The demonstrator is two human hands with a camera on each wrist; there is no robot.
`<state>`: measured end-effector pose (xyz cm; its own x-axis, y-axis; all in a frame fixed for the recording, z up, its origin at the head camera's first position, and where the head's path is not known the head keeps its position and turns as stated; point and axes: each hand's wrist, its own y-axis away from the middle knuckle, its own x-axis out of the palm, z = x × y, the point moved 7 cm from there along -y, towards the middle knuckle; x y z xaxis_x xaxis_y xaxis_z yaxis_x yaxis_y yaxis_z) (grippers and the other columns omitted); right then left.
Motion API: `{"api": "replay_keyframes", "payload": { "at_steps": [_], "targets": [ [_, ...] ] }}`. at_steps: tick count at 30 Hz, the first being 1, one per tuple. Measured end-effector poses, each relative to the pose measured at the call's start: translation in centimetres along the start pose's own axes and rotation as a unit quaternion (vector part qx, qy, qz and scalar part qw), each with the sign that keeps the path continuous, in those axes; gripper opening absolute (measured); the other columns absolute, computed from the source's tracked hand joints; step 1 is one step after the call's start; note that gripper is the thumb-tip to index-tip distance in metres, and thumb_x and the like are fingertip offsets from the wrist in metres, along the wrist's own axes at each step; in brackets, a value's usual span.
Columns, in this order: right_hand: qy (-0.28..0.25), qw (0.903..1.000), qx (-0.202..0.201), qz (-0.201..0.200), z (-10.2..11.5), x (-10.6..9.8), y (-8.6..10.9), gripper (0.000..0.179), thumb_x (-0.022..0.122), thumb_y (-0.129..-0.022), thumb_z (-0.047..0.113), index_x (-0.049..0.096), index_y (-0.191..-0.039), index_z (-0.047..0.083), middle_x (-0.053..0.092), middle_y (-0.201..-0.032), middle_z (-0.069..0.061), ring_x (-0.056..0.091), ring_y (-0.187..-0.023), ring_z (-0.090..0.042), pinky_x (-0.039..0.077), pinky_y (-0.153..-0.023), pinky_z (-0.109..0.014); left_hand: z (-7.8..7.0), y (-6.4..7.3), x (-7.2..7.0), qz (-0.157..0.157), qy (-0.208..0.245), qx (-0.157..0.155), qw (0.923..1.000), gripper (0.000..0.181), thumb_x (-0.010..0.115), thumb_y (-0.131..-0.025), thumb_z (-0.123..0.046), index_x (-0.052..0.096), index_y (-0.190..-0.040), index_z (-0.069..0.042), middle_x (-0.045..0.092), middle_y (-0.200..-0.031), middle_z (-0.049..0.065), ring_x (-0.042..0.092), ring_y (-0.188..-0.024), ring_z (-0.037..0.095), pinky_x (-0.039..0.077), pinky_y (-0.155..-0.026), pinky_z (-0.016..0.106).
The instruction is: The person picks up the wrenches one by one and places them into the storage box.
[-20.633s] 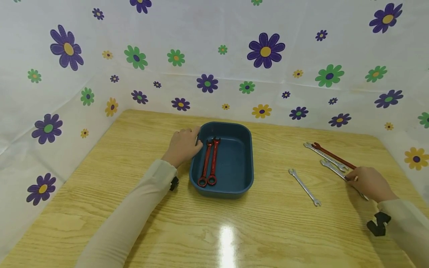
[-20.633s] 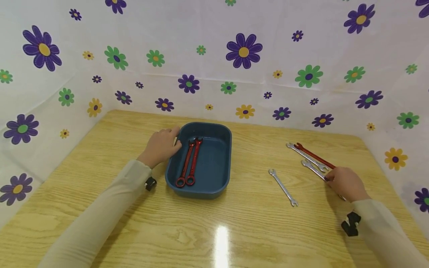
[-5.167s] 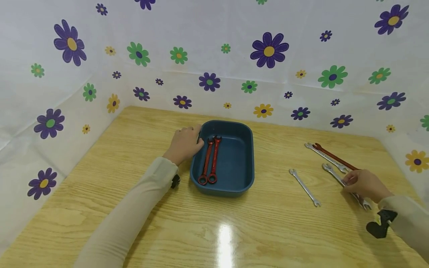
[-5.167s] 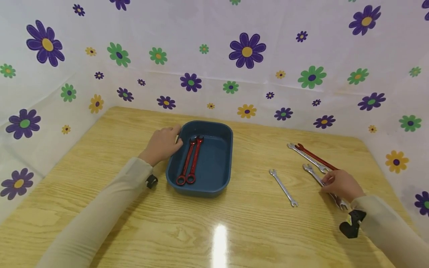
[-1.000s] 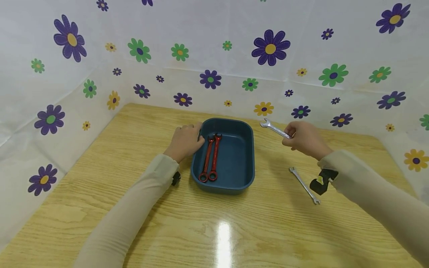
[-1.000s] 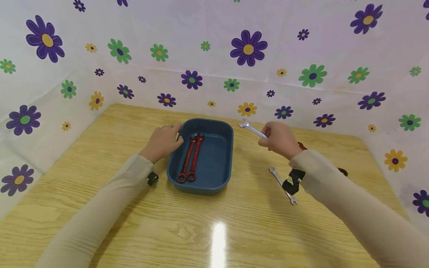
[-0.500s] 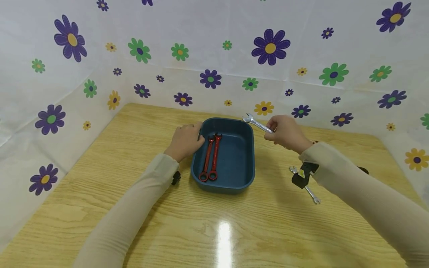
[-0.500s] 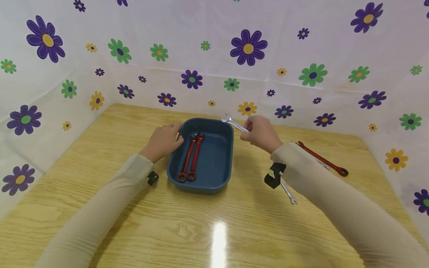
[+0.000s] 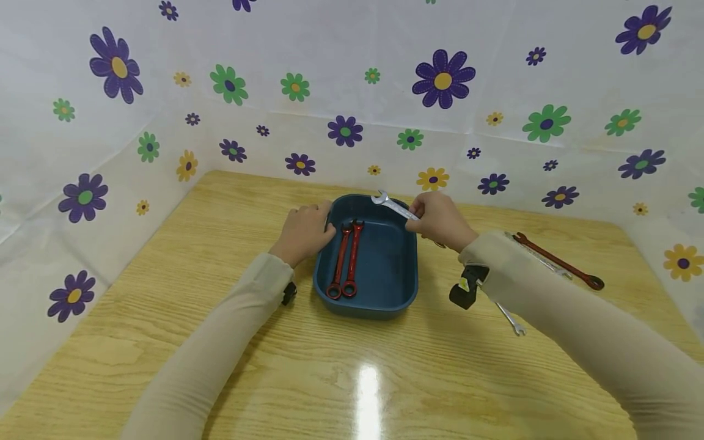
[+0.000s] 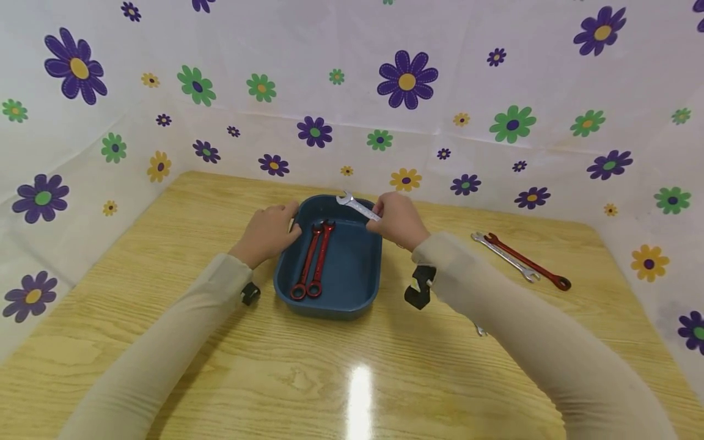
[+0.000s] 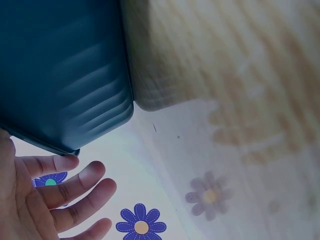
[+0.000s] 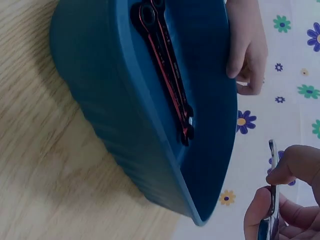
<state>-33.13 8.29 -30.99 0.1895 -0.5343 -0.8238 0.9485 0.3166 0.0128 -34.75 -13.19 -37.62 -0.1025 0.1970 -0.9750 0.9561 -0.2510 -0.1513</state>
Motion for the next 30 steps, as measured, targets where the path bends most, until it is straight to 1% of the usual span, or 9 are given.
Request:
{"api": "replay_keyframes", "payload": {
  "at_steps": [5,9,13,16,18,20,24,26,30],
  "targets": [
    [-0.002,0.9996,0.025,0.015,0.5,1.0,-0.2,0.016,0.064,-0.081,0.007,0.062,-0.091,-0.005,0.062,-0.08,-0.014,0.061,-0.058,-0.019,0.046,-0.052,-0.02,0.0,0.0,0.1,0.004,-0.001,-0.002,1.0,0.04,0.046,-0.092,-0.026,0.047,-0.126,-0.007,0.063,-0.112,0.018,0.061,-0.099,0.036,0.045,-0.089,0.053],
    [0.014,0.9992,0.029,0.025,1.2,1.6,-0.4,0.014,0.064,-0.082,0.008,0.064,-0.088,-0.005,0.063,-0.079,-0.014,0.067,-0.061,-0.022,0.051,-0.055,-0.023,0.0,0.0,0.0,-0.001,-0.006,-0.002,1.0,0.038,0.046,-0.091,-0.026,0.048,-0.124,-0.006,0.064,-0.109,0.018,0.061,-0.096,0.036,0.045,-0.088,0.053],
    [0.025,0.9984,0.033,0.039,1.8,2.3,-0.7,0.013,0.063,-0.082,0.006,0.063,-0.071,-0.003,0.061,-0.064,-0.008,0.068,-0.06,-0.025,0.054,-0.06,-0.028,-0.1,0.1,-0.2,-0.004,-0.01,-0.001,0.9999,0.037,0.046,-0.091,-0.026,0.049,-0.123,-0.006,0.065,-0.107,0.019,0.062,-0.095,0.036,0.046,-0.087,0.052],
    [0.039,0.9969,0.044,0.052,1.9,2.8,-1.1,0.029,0.061,-0.082,0.004,0.054,-0.054,0.005,0.05,-0.047,-0.001,0.069,-0.064,-0.029,0.053,-0.059,-0.027,-0.1,0.1,-0.2,-0.004,-0.01,0.0,0.9999,0.037,0.046,-0.091,-0.025,0.049,-0.122,-0.005,0.065,-0.106,0.019,0.062,-0.094,0.036,0.046,-0.087,0.053],
    [0.055,0.9955,0.049,0.06,1.9,3.2,-1.3,0.037,0.06,-0.083,0.003,0.046,-0.049,0.01,0.043,-0.043,0.004,0.07,-0.066,-0.029,0.053,-0.057,-0.025,-0.2,0.1,-0.2,-0.004,-0.009,0.001,1.0,0.036,0.047,-0.091,-0.025,0.05,-0.121,-0.005,0.065,-0.106,0.019,0.062,-0.094,0.036,0.046,-0.087,0.053],
    [0.074,0.9934,0.052,0.071,2.0,3.7,-1.6,0.041,0.058,-0.083,0.002,0.041,-0.048,0.012,0.04,-0.042,0.004,0.07,-0.067,-0.028,0.052,-0.055,-0.024,-0.1,0.1,-0.2,-0.005,-0.008,0.001,1.0,0.035,0.047,-0.091,-0.025,0.05,-0.12,-0.005,0.065,-0.106,0.019,0.062,-0.094,0.036,0.046,-0.087,0.053],
    [0.094,0.9908,0.055,0.081,2.1,4.5,-1.9,0.041,0.055,-0.084,0.0,0.041,-0.048,0.013,0.045,-0.042,0.002,0.062,-0.05,-0.022,0.044,-0.049,-0.021,0.1,0.0,0.1,-0.005,-0.008,0.003,0.9999,0.034,0.046,-0.091,-0.025,0.05,-0.119,-0.006,0.065,-0.104,0.018,0.062,-0.092,0.035,0.047,-0.085,0.052],
    [0.099,0.9899,0.06,0.082,2.1,4.7,-2.0,0.04,0.054,-0.084,-0.001,0.044,-0.048,0.012,0.049,-0.043,0.0,0.056,-0.044,-0.015,0.039,-0.046,-0.021,0.1,0.0,0.1,-0.007,-0.007,0.004,0.9999,0.034,0.047,-0.091,-0.026,0.05,-0.119,-0.006,0.065,-0.103,0.017,0.062,-0.091,0.035,0.047,-0.085,0.052],
    [0.103,0.9879,0.077,0.087,2.0,5.2,-2.2,0.038,0.052,-0.086,-0.002,0.046,-0.05,0.011,0.051,-0.046,-0.001,0.062,-0.049,-0.019,0.034,-0.042,-0.02,0.2,-0.1,0.1,-0.01,-0.008,0.007,0.9999,0.036,0.047,-0.091,-0.026,0.049,-0.121,-0.006,0.065,-0.104,0.017,0.062,-0.091,0.035,0.047,-0.085,0.051]
  ]
}}
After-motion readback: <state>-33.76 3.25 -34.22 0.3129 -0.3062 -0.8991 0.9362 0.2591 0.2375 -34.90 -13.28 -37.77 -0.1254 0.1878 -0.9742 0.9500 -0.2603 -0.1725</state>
